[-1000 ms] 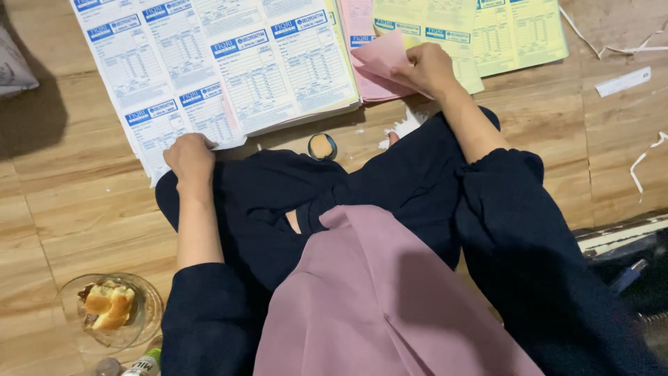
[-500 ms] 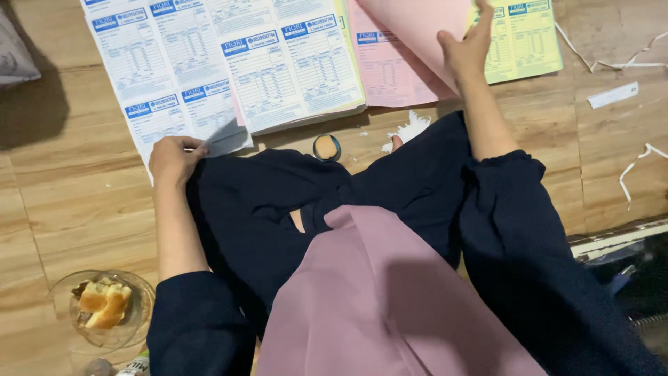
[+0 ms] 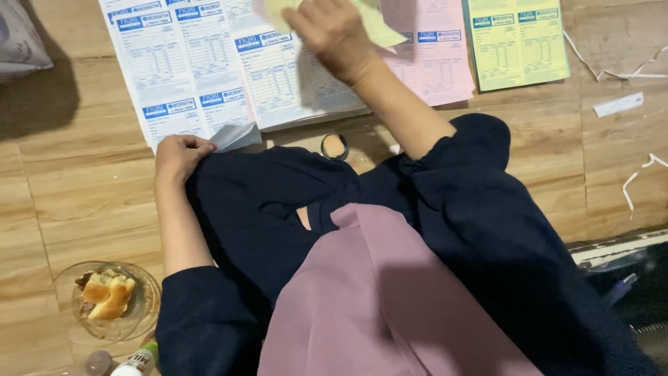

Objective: Sorting and organizing a stack of multi-colored paper forms while sitting on the floor

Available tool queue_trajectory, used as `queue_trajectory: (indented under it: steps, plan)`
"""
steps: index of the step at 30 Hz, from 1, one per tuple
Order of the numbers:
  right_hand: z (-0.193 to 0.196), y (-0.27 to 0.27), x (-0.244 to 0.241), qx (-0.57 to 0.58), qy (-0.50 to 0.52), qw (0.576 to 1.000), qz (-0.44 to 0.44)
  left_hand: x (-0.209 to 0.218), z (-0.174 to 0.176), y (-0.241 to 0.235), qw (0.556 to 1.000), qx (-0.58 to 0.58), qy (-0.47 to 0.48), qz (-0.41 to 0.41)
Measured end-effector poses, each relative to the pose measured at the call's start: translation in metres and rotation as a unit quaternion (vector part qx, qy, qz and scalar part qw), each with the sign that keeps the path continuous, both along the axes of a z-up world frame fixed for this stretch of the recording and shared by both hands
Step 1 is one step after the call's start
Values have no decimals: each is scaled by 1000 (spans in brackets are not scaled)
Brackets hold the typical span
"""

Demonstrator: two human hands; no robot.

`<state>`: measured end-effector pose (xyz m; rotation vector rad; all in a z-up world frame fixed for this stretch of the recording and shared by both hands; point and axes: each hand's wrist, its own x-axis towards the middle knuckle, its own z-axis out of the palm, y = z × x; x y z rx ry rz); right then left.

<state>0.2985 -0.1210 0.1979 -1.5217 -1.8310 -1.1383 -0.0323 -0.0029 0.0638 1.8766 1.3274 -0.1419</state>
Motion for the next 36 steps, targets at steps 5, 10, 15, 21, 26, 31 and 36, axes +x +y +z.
queue_trajectory:
  steps: [5, 10, 15, 21, 26, 31, 36]
  plan:
    - [-61, 5, -42, -140, -136, 979, 58, -22, -44, 16, 963, 240, -102, 74]
    - [-110, -15, -53, -148, -128, 978, 68, 5, 22, -1, 859, 341, -346, 162]
    - [-90, -37, -58, -168, -86, 982, 11, 70, 99, -25, 767, 484, -417, 51]
    - [-42, -65, 10, -602, 241, 753, -109, 162, 87, -56, 695, 594, -388, -114]
    - [-53, -142, 147, -481, 239, 801, -264, 197, 62, -92, 685, 601, -320, -260]
    - [-133, -244, 243, -554, 124, 710, -416, 199, 27, -109, 696, 591, -288, -289]
    - [-189, -304, 259, -477, 104, 758, -433, 182, 42, -110, 739, 538, -241, -327]
